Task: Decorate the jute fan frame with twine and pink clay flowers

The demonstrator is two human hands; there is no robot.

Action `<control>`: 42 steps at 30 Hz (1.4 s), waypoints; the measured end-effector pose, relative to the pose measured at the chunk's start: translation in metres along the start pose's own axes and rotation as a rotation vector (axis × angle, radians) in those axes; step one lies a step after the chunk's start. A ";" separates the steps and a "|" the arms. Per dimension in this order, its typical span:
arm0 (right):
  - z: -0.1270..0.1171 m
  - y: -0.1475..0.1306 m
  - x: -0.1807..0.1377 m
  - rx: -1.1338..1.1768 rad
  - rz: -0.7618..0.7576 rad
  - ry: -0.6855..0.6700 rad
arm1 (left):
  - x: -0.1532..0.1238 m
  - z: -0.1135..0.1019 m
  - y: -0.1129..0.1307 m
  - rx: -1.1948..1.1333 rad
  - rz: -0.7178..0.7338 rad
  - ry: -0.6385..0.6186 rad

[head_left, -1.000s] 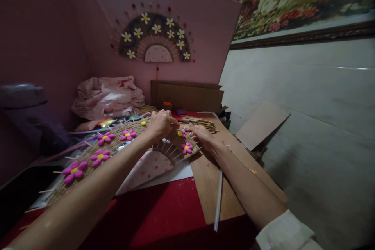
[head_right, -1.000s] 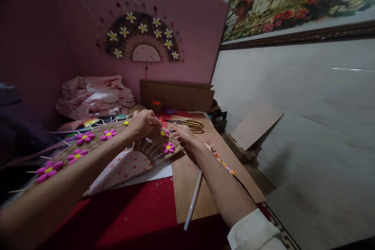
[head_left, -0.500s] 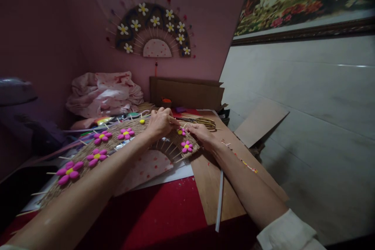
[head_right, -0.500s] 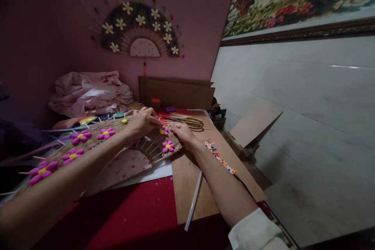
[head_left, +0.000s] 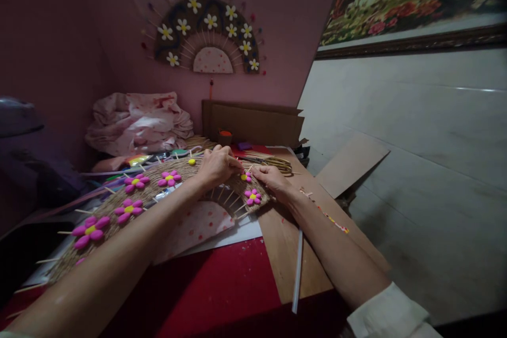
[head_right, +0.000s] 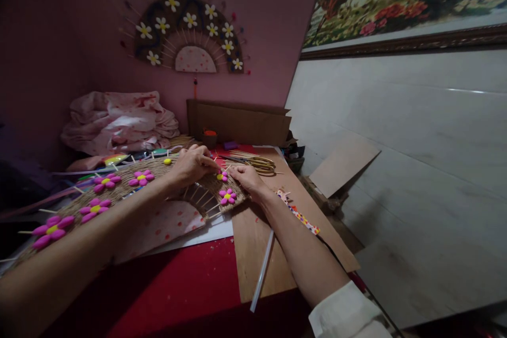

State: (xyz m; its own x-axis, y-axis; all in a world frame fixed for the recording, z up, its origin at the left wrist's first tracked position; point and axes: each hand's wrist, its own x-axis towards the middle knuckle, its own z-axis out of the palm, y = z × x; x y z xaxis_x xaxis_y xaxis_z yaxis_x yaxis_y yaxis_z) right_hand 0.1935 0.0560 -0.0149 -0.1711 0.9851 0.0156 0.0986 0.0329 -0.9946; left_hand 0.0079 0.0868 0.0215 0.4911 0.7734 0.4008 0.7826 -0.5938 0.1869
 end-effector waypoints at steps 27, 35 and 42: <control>0.001 0.005 0.006 -0.036 -0.034 0.106 | -0.023 -0.007 0.005 0.372 0.357 0.063; 0.000 0.004 0.005 -0.030 -0.043 0.100 | -0.024 -0.011 0.009 0.397 0.375 0.136; 0.000 0.004 0.006 -0.020 -0.025 0.077 | -0.055 -0.010 0.046 0.384 0.253 0.219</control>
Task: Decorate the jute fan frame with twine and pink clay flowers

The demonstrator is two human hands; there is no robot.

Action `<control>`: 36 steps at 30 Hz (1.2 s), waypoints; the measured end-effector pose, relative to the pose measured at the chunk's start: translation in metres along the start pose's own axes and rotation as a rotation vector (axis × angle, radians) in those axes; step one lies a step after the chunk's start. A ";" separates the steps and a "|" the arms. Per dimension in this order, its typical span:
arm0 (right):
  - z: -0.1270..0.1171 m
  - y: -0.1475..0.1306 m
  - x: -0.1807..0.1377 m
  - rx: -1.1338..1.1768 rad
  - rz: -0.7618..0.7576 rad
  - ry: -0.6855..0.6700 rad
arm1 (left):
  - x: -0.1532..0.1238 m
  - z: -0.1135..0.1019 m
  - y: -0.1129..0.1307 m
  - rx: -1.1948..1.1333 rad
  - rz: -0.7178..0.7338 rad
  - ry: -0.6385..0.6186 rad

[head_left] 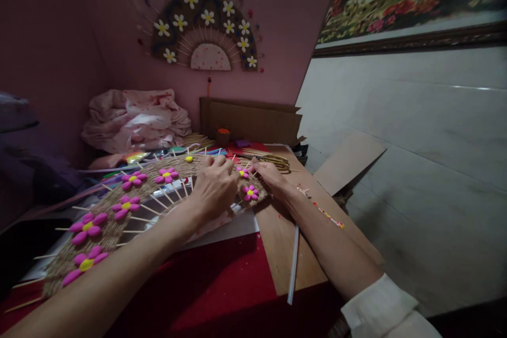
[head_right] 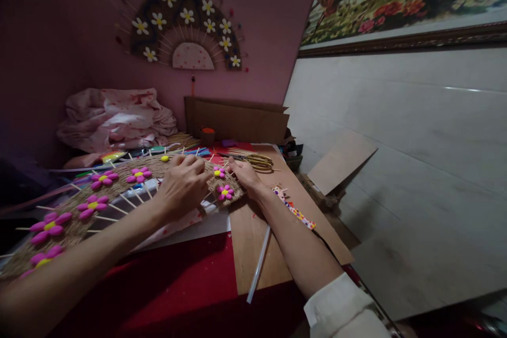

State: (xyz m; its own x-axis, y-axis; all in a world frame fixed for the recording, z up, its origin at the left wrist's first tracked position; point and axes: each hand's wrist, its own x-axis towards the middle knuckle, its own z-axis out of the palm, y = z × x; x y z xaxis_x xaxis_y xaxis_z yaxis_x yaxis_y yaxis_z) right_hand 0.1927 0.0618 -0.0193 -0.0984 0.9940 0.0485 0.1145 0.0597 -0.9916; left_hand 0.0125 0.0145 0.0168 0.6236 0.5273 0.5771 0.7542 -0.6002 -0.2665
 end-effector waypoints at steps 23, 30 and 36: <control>0.007 0.000 0.003 -0.099 -0.116 -0.031 | -0.042 0.019 0.040 -0.337 -0.296 -0.006; 0.007 0.005 0.004 -0.131 -0.134 0.004 | -0.043 0.018 0.040 -0.354 -0.303 -0.012; 0.002 -0.007 -0.004 -0.119 -0.095 -0.078 | -0.043 0.018 0.040 -0.353 -0.296 -0.006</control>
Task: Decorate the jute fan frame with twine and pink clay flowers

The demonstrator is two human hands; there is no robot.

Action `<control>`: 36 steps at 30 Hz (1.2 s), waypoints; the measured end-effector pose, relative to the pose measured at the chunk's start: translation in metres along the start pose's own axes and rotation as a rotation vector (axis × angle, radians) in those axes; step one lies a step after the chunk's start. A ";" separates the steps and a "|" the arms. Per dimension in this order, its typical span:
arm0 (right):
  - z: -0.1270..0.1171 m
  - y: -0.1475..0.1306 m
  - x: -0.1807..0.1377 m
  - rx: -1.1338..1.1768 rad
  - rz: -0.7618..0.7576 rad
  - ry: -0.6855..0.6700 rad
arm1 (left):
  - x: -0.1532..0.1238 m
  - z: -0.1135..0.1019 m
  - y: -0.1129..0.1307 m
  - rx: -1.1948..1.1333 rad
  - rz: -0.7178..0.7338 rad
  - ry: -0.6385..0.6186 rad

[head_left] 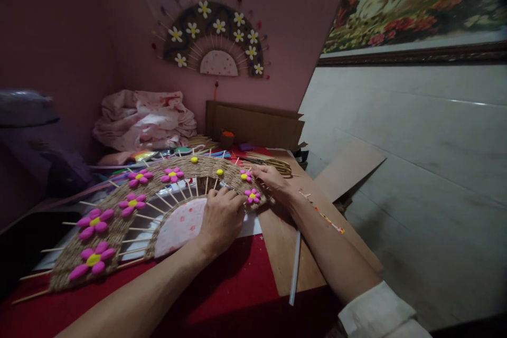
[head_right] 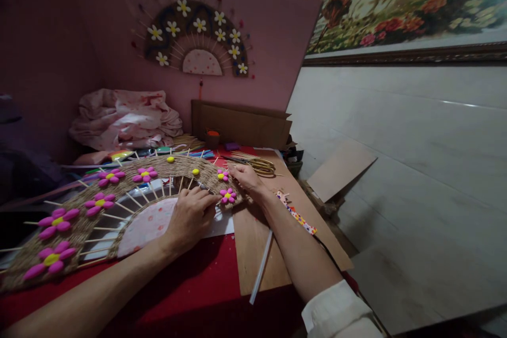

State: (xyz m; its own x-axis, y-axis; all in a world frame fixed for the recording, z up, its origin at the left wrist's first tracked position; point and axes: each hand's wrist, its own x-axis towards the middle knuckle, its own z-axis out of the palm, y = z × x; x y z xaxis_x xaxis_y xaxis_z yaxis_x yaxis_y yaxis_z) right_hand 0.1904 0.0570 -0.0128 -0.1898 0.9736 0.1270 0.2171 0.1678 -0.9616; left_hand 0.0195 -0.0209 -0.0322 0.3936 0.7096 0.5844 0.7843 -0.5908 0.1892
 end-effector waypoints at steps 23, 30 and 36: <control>0.012 -0.012 0.006 0.089 0.160 0.083 | 0.002 0.000 0.001 -0.014 -0.020 -0.022; 0.011 -0.017 0.010 0.152 0.249 0.013 | 0.001 0.003 0.001 -0.011 -0.013 -0.011; 0.013 -0.017 0.007 0.173 0.195 -0.049 | 0.000 0.003 0.000 0.013 -0.003 -0.014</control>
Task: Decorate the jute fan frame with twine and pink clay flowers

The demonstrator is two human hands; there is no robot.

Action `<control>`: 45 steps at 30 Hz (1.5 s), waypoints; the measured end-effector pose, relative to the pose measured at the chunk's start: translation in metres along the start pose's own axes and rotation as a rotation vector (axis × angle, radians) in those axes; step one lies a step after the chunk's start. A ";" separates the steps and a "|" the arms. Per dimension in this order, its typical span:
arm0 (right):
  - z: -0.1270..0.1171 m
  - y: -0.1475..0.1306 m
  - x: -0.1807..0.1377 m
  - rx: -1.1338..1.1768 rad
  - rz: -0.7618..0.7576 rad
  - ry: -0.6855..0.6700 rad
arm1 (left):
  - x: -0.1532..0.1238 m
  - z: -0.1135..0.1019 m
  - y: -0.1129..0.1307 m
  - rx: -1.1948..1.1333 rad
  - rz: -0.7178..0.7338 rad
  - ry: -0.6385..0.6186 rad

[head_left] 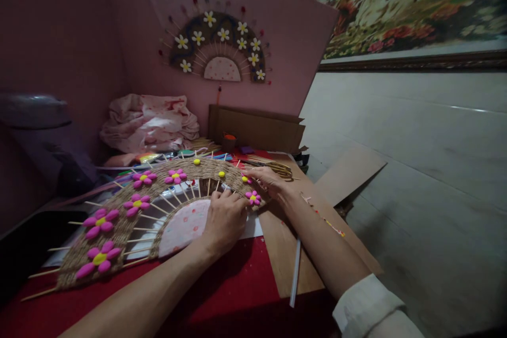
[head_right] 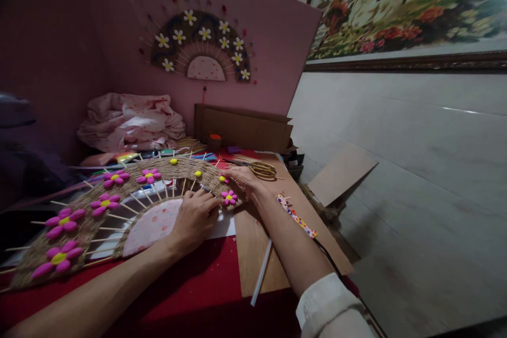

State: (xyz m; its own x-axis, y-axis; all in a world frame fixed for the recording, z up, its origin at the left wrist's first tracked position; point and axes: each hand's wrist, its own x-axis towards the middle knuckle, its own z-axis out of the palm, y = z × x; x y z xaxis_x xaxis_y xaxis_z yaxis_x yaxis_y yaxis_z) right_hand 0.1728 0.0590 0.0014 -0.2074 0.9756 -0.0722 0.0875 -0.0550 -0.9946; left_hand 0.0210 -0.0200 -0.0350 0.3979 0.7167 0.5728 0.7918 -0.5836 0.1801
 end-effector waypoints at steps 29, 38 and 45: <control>-0.002 0.014 0.010 0.038 -0.023 0.043 | 0.001 -0.001 0.000 -0.019 -0.019 -0.017; 0.004 0.016 0.012 0.012 -0.019 0.126 | 0.001 -0.001 0.001 -0.019 -0.035 -0.036; -0.002 0.014 0.011 0.087 -0.036 0.073 | 0.001 0.000 0.002 -0.022 -0.034 -0.008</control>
State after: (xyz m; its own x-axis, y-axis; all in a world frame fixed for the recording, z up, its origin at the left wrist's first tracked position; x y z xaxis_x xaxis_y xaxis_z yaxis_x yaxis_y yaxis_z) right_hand 0.1735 0.0699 -0.0128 -0.1367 0.9900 -0.0338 -0.0046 -0.0348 -0.9994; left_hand 0.0228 -0.0201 -0.0339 0.3743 0.7394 0.5597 0.7947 -0.5667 0.2172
